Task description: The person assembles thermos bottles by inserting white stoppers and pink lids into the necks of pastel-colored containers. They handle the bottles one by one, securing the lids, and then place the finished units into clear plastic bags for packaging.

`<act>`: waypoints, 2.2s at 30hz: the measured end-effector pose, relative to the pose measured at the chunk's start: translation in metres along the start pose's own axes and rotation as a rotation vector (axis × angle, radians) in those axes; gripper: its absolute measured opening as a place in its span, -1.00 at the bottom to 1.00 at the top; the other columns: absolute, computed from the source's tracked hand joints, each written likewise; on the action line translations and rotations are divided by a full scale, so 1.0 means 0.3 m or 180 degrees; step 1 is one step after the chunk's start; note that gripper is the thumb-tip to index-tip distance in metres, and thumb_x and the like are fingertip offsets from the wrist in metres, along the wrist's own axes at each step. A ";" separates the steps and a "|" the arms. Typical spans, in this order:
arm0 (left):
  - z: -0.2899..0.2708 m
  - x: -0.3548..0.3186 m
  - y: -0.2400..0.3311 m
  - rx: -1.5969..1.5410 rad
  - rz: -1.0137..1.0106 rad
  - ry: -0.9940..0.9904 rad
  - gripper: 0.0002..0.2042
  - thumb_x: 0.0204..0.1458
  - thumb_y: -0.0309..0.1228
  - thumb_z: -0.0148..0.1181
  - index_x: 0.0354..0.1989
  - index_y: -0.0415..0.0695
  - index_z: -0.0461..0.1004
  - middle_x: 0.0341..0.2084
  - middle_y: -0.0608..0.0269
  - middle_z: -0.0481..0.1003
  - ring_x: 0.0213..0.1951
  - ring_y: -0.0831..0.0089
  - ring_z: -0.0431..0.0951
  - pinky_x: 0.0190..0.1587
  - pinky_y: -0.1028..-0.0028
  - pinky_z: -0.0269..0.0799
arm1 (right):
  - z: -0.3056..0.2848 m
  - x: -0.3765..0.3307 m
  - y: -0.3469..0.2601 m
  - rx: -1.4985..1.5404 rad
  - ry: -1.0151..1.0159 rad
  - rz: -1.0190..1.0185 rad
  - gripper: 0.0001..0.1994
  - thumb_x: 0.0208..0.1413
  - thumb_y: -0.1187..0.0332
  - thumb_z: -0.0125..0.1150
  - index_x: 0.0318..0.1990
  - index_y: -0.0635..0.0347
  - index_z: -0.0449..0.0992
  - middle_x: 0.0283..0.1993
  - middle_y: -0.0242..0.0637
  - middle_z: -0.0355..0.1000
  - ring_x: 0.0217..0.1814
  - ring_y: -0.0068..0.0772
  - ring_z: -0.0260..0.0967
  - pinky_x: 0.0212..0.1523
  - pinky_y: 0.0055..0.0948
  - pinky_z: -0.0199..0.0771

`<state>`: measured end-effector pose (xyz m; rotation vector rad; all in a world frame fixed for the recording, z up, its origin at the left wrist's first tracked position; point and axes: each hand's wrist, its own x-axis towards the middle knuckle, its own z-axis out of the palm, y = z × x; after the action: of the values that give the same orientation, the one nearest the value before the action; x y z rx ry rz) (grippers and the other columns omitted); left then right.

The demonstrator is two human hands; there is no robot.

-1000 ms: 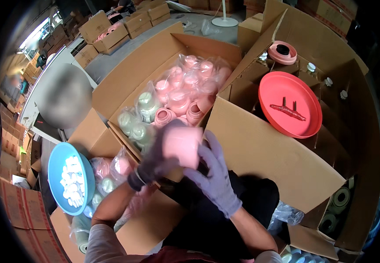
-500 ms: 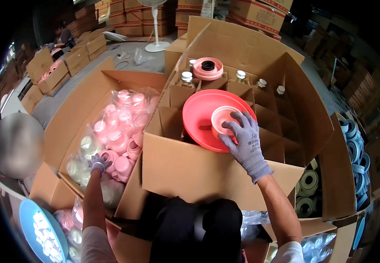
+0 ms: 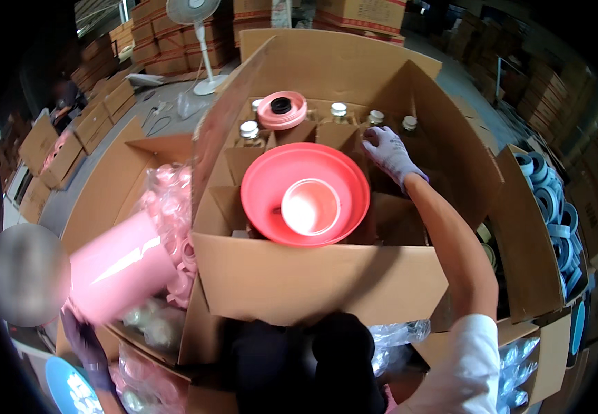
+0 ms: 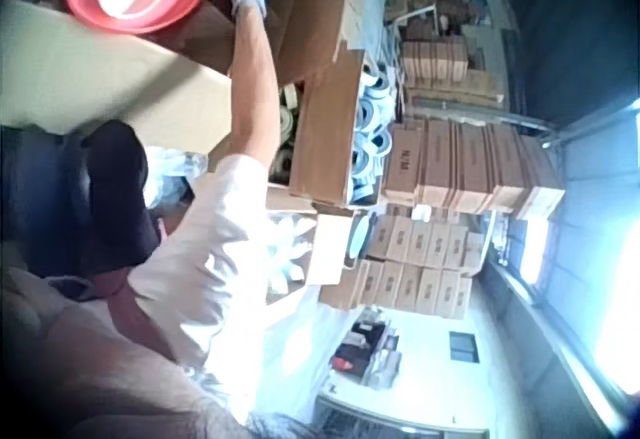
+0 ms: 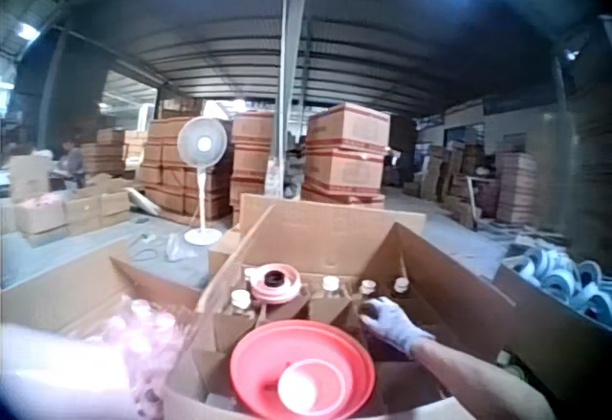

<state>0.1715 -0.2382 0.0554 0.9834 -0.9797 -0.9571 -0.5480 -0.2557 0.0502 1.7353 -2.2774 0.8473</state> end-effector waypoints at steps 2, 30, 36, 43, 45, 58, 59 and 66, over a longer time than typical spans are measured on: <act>0.119 -0.160 0.073 -0.0422 -0.1102 0.0610 -0.71 0.28 -0.29 -0.08 0.05 -0.17 0.40 0.00 0.19 0.42 -0.06 0.30 0.49 -0.04 0.37 0.41 | 0.046 0.080 0.143 -0.0214 -0.0034 0.0397 -0.59 0.03 0.12 0.22 -0.07 0.23 0.55 -0.03 -0.01 0.48 0.07 0.06 0.42 0.08 -0.14 0.43; 0.616 -0.480 -0.162 0.1470 -0.0469 -0.2756 -0.76 0.13 -0.35 0.14 -0.12 -0.21 0.57 -0.20 0.06 0.56 -0.14 0.20 0.55 -0.09 0.29 0.50 | 0.137 0.271 0.713 -0.1316 -0.0640 0.1800 -0.43 -0.01 0.21 0.32 0.19 0.09 0.34 0.23 0.07 0.30 0.31 0.13 0.24 0.27 -0.07 0.34; 0.732 -0.486 -0.168 0.0712 0.0005 -0.3414 -0.86 0.18 -0.57 0.09 -0.14 -0.25 0.53 -0.18 0.11 0.56 -0.09 0.28 0.56 0.00 0.41 0.44 | -0.064 0.147 0.461 -0.1737 0.0055 0.1156 -0.67 0.01 0.32 0.25 -0.04 0.13 0.48 0.13 0.02 0.33 0.20 0.12 0.29 0.15 -0.01 0.39; 0.987 -0.488 -0.099 0.0365 0.0132 -0.3427 -0.77 0.17 -0.60 0.05 0.00 -0.23 0.47 -0.18 0.26 0.53 -0.05 0.47 0.51 0.06 0.46 0.41 | -0.552 -0.072 -0.099 -0.1632 0.0937 -0.0212 -0.69 -0.08 0.51 0.25 -0.12 0.04 0.50 -0.01 0.01 0.31 0.01 0.19 0.32 -0.01 -0.08 0.46; 0.981 -0.479 -0.101 -0.0185 -0.0436 -0.3323 -0.56 0.19 -0.39 0.11 0.24 -0.18 0.27 0.03 0.23 0.42 0.05 0.33 0.48 0.14 0.41 0.40 | -0.694 -0.227 -0.301 -0.0612 0.1082 -0.0681 -0.66 -0.08 0.48 0.27 -0.08 0.12 0.46 -0.04 -0.03 0.30 0.01 0.09 0.30 0.07 -0.17 0.39; 0.755 -0.499 -0.052 -0.2380 -0.1304 -0.2314 -0.27 0.15 0.22 0.01 0.32 -0.09 0.18 0.15 0.21 0.40 0.09 0.31 0.45 0.09 0.27 0.45 | -0.544 -0.956 -0.689 0.2449 0.0312 -0.0687 -0.51 -0.01 0.32 0.37 0.07 0.27 0.37 0.01 -0.16 0.30 0.10 -0.26 0.27 0.16 -0.36 0.27; 0.694 -0.440 -0.113 -0.2154 -0.1119 -0.2650 -0.30 0.21 0.19 -0.08 0.37 -0.05 0.13 0.29 0.17 0.26 0.28 0.20 0.27 0.34 0.13 0.16 | -0.512 -0.971 -0.702 0.2893 0.0197 -0.0367 -0.51 0.00 0.33 0.36 0.08 0.27 0.36 0.01 -0.18 0.29 0.10 -0.29 0.26 0.15 -0.39 0.27; 0.715 -0.417 -0.061 -0.1867 -0.1388 -0.2365 -0.63 0.28 -0.19 0.02 0.20 -0.04 0.30 -0.03 0.30 0.47 -0.05 0.45 0.53 -0.10 0.36 0.56 | -0.329 -1.066 -0.762 0.3634 0.0462 0.0760 -0.62 0.07 0.41 0.27 0.03 0.28 0.34 -0.08 -0.26 0.30 -0.04 -0.45 0.24 -0.01 -0.49 0.32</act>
<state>-0.0679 -0.1707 0.0644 0.3236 -0.9933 -1.9285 -0.2559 0.0248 0.0672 1.5491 -1.9975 2.5629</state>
